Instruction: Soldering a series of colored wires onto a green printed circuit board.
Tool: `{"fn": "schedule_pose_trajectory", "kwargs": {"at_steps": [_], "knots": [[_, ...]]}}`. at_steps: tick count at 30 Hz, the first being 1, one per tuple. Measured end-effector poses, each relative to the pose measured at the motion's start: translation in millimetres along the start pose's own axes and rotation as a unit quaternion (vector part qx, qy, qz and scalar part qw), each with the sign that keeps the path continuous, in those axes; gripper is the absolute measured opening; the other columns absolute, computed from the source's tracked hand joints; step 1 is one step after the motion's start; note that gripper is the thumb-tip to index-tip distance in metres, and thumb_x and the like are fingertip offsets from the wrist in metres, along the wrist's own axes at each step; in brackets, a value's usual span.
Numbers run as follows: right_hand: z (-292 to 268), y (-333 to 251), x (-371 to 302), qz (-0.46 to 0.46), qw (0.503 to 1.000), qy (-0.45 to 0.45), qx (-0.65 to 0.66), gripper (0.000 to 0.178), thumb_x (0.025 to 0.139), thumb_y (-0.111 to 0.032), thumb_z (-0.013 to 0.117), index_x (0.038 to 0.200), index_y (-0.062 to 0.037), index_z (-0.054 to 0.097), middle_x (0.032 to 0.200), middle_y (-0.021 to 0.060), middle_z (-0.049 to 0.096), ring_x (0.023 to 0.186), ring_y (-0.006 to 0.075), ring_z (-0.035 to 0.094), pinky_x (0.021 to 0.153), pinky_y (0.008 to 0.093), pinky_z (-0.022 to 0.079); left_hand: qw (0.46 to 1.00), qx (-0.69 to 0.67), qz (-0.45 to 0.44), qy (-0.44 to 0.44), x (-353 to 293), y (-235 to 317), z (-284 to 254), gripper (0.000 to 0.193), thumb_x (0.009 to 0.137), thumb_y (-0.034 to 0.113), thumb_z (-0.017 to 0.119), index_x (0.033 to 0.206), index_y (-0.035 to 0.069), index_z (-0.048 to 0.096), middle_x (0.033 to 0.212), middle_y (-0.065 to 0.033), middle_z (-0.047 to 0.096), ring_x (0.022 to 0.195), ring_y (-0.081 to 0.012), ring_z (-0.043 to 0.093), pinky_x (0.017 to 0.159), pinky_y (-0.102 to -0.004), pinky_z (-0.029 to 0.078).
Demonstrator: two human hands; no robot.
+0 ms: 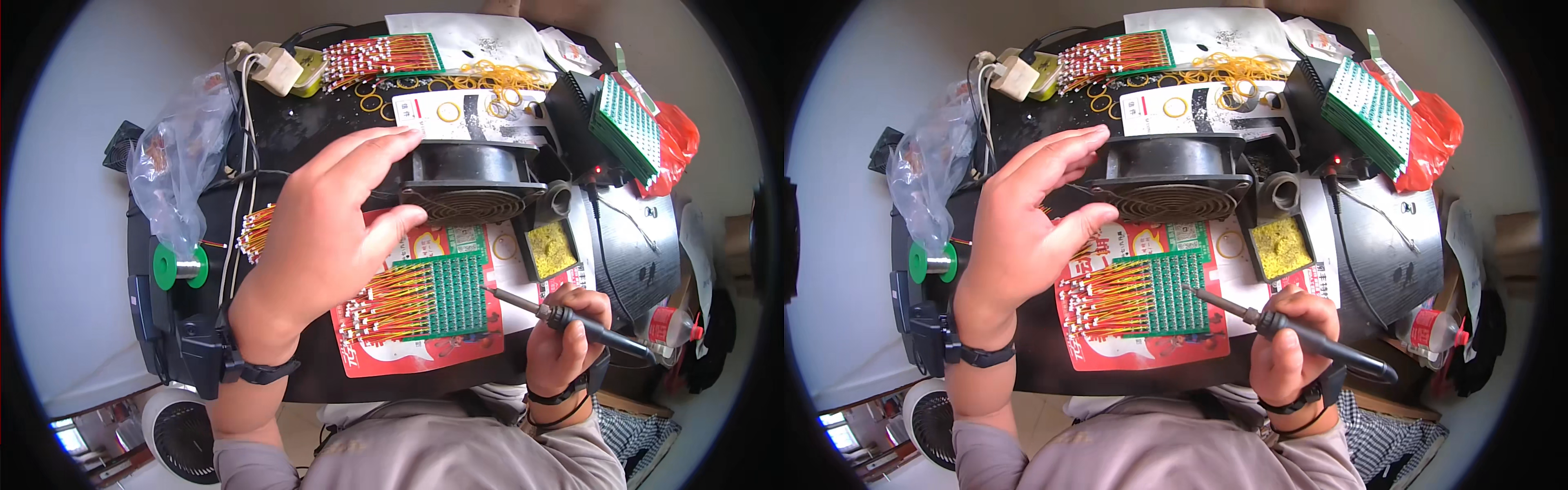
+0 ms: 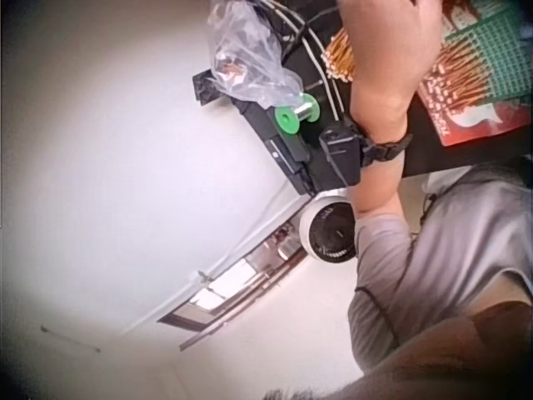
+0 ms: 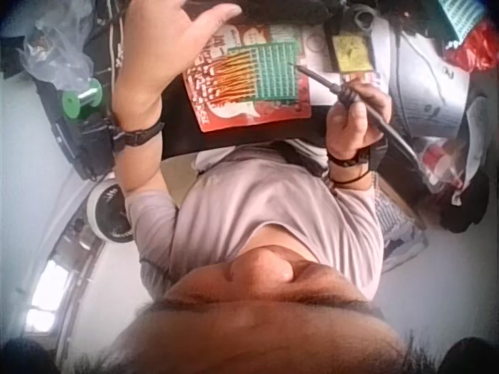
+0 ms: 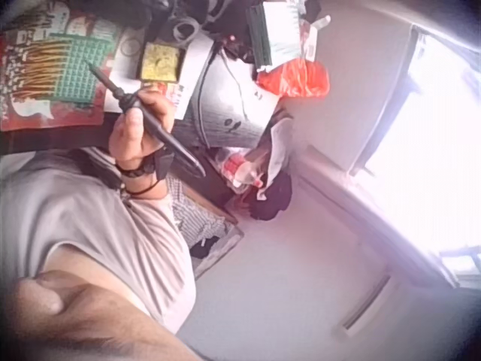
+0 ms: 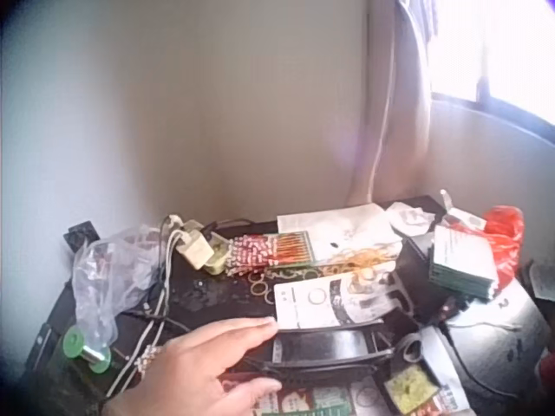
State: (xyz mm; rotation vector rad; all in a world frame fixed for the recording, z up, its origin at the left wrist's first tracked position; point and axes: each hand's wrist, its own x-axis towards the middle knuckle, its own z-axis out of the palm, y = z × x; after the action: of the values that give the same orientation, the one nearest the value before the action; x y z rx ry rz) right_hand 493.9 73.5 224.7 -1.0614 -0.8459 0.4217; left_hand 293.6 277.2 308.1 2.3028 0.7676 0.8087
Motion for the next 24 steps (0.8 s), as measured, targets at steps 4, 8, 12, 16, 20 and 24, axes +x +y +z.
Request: {"fn": "schedule_pose_trajectory", "kwargs": {"at_steps": [4,8,12,16,20,24], "knots": [[1.4,-2.3,1.7,0.017,0.999,-0.022,0.017,0.031,0.096,-0.022,0.061,0.108,0.0045,0.051,0.082,0.0113,0.055,0.068,0.0149,0.049,0.063,0.0273,0.039,1.0,-0.008,-0.026,-0.01,4.3,-2.2,3.5,0.061,0.079,-0.009,0.079,0.137,0.002,0.064,0.122,-0.0136,0.066,0.106,-0.0199,0.069,0.097,-0.0337,0.059],[0.2,-1.6,1.6,0.003,1.0,-0.015,0.003,0.031,0.097,-0.022,0.061,0.109,0.0046,0.05,0.082,0.0113,0.055,0.068,0.0146,0.049,0.063,0.0271,0.039,0.994,-0.084,-0.062,-0.026,6.0,-7.4,5.2,0.058,0.081,-0.012,0.075,0.137,0.0,0.064,0.119,-0.0103,0.063,0.105,-0.0174,0.067,0.096,-0.0318,0.06],[2.1,-2.5,1.8,0.003,1.0,-0.01,0.003,0.031,0.096,-0.021,0.061,0.108,0.0046,0.051,0.081,0.0108,0.054,0.067,0.0144,0.049,0.062,0.0267,0.039,0.976,-0.203,-0.075,-0.034,2.0,-16.8,-5.7,0.056,0.082,-0.017,0.07,0.136,-0.004,0.062,0.125,-0.0095,0.06,0.11,-0.0173,0.066,0.095,-0.0321,0.061],[2.1,-3.7,1.5,0.011,1.0,-0.014,0.005,0.031,0.096,-0.022,0.062,0.108,0.0045,0.051,0.08,0.0104,0.054,0.067,0.0143,0.049,0.06,0.0265,0.038,0.975,-0.201,-0.084,-0.041,-2.5,-18.1,-10.7,0.057,0.081,-0.018,0.071,0.136,-0.004,0.063,0.125,-0.0097,0.06,0.111,-0.0182,0.066,0.096,-0.0326,0.061],[1.8,-2.9,1.7,0.008,1.0,-0.019,0.015,0.031,0.095,-0.022,0.062,0.108,0.0043,0.051,0.079,0.0099,0.054,0.067,0.0142,0.048,0.061,0.0266,0.038,0.976,-0.2,-0.06,-0.057,-0.3,-19.7,-13.2,0.058,0.08,-0.017,0.072,0.135,-0.002,0.064,0.126,-0.0098,0.06,0.111,-0.0181,0.066,0.096,-0.0322,0.06],[2.1,-4.2,1.5,0.012,1.0,-0.014,0.001,0.031,0.096,-0.022,0.062,0.108,0.004,0.051,0.079,0.0096,0.053,0.068,0.0143,0.048,0.063,0.0272,0.038,0.977,-0.186,-0.074,-0.065,-0.4,-18.0,-13.8,0.06,0.077,-0.015,0.077,0.134,-0.001,0.066,0.125,-0.0098,0.06,0.111,-0.0172,0.066,0.098,-0.0319,0.059]]}}
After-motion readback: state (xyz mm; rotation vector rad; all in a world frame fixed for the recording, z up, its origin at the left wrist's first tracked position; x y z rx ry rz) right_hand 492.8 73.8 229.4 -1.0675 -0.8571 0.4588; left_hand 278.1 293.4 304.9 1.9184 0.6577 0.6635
